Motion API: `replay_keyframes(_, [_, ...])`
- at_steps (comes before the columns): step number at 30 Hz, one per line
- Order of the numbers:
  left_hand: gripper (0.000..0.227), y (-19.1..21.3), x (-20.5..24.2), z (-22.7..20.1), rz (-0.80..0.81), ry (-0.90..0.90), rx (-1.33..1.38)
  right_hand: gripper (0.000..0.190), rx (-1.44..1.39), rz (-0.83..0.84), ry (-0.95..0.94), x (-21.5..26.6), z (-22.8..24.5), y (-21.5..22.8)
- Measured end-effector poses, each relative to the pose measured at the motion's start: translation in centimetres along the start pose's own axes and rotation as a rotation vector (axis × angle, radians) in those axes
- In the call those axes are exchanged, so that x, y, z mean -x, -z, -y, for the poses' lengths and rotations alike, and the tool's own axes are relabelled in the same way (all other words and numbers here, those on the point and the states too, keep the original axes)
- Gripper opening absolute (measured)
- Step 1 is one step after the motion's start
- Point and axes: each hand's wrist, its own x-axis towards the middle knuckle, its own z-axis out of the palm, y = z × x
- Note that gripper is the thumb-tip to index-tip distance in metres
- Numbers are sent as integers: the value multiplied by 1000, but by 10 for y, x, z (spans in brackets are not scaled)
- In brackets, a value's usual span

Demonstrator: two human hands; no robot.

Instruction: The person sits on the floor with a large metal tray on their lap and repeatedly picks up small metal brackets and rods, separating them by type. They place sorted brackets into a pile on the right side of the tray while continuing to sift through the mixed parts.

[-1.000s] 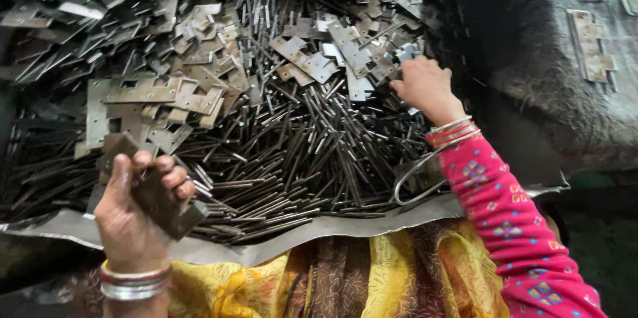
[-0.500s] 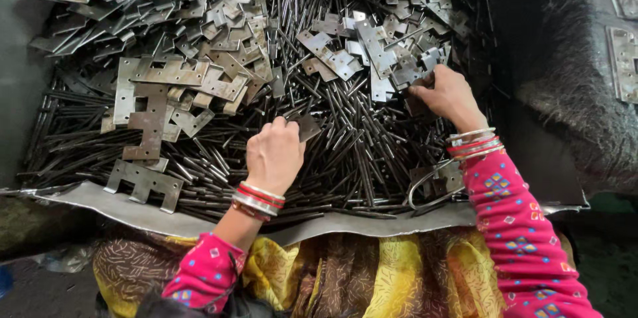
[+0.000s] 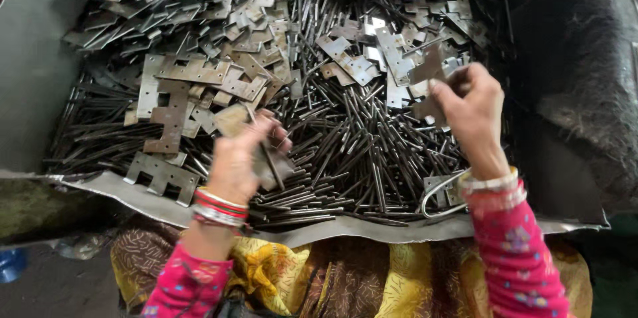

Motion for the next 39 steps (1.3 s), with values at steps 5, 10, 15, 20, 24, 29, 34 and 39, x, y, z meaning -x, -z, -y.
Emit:
replay_keyframes(5, [36, -12, 9, 33, 227, 216, 188, 15, -239, 197, -97, 52, 64, -34])
replay_keyframes(10, [68, -29, 21, 41, 324, 266, 416, 14, 37, 315, 286, 94, 106, -73])
replay_keyframes(15, [62, -21, 21, 36, 228, 252, 384, 16, 2, 277, 115, 102, 94, -68])
replay_keyframes(20, [51, -35, 30, 43, 269, 191, 271, 35, -565, 610, -185, 116, 64, -80])
replay_keyframes(24, [46, -33, 42, 24, 341, -20, -287, 32, -662, 584, -398, 132, 47, -87])
replay_keyframes(29, [43, 25, 44, -39, -247, -518, -1859, 28, -647, 550, -518, 131, 30, -74])
replay_keyframes(34, [60, 77, 49, -49, -487, -139, -2143, 29, -608, 506, -491, 130, 24, -71])
replay_keyframes(39, [60, 89, 50, -38, -243, -153, -2061, 28, -625, 488, -421, 134, 28, -68])
